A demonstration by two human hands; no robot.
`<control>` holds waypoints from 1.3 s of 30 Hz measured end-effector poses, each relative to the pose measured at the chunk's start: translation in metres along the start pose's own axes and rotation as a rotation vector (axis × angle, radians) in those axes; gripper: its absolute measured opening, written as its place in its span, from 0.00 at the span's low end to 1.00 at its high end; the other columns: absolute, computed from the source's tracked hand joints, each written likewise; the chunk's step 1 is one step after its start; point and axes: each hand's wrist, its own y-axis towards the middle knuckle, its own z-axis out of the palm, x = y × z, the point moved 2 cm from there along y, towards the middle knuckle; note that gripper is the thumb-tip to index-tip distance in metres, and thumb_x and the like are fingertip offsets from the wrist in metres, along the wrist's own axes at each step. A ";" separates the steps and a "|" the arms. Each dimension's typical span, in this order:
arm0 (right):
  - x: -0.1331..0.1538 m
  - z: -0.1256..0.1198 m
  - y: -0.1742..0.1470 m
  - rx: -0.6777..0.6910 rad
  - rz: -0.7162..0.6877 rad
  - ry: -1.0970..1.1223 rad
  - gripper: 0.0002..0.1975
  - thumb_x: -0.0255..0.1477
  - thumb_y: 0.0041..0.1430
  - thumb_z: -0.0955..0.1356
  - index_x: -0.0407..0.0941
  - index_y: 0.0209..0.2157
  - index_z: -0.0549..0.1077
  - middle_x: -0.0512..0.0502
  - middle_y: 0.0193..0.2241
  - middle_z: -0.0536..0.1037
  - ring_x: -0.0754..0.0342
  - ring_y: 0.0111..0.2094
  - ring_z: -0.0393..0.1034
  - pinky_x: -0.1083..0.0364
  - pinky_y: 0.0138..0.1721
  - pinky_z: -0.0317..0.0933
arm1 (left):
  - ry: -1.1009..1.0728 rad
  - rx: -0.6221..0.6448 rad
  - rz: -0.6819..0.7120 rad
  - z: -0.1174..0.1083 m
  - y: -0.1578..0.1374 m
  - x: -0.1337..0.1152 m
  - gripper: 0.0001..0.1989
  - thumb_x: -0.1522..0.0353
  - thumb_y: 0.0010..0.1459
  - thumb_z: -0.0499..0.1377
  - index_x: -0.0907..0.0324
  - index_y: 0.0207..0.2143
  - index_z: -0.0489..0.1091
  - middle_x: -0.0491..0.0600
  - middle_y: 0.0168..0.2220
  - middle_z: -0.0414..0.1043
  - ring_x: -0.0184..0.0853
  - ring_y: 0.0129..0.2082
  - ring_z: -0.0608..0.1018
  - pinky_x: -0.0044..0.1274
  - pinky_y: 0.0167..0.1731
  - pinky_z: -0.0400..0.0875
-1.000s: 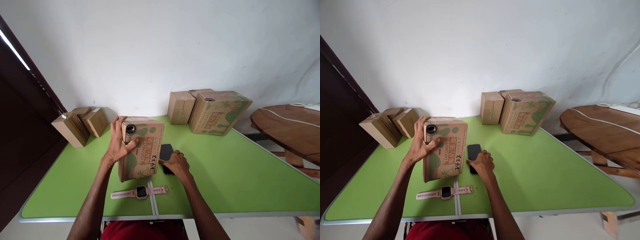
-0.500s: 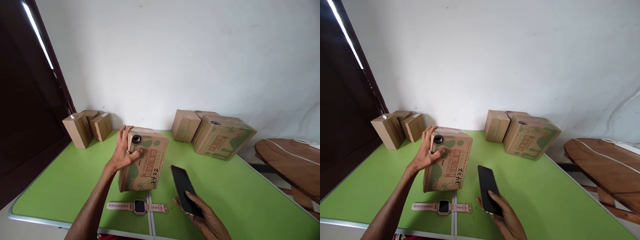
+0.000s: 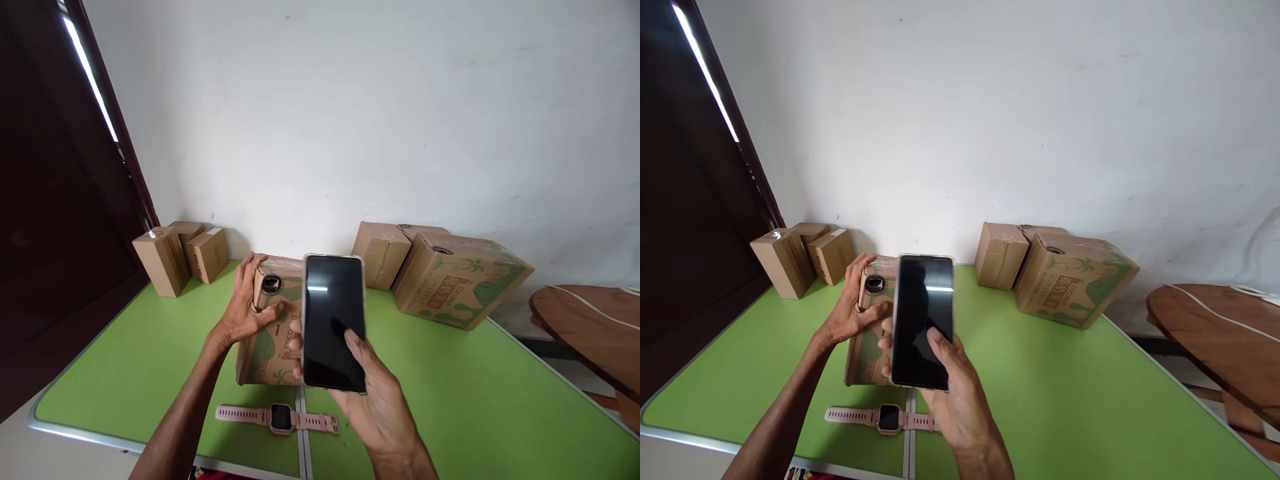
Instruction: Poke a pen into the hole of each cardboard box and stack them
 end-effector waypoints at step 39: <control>-0.028 0.018 0.003 0.329 0.091 0.103 0.43 0.67 0.64 0.67 0.43 0.55 0.86 0.32 0.46 0.88 0.43 0.39 0.85 0.48 0.42 0.79 | 0.091 -0.060 0.183 0.007 -0.001 -0.004 0.39 0.50 0.68 0.62 0.44 0.75 0.53 0.60 0.77 0.53 0.56 0.81 0.51 0.59 0.75 0.56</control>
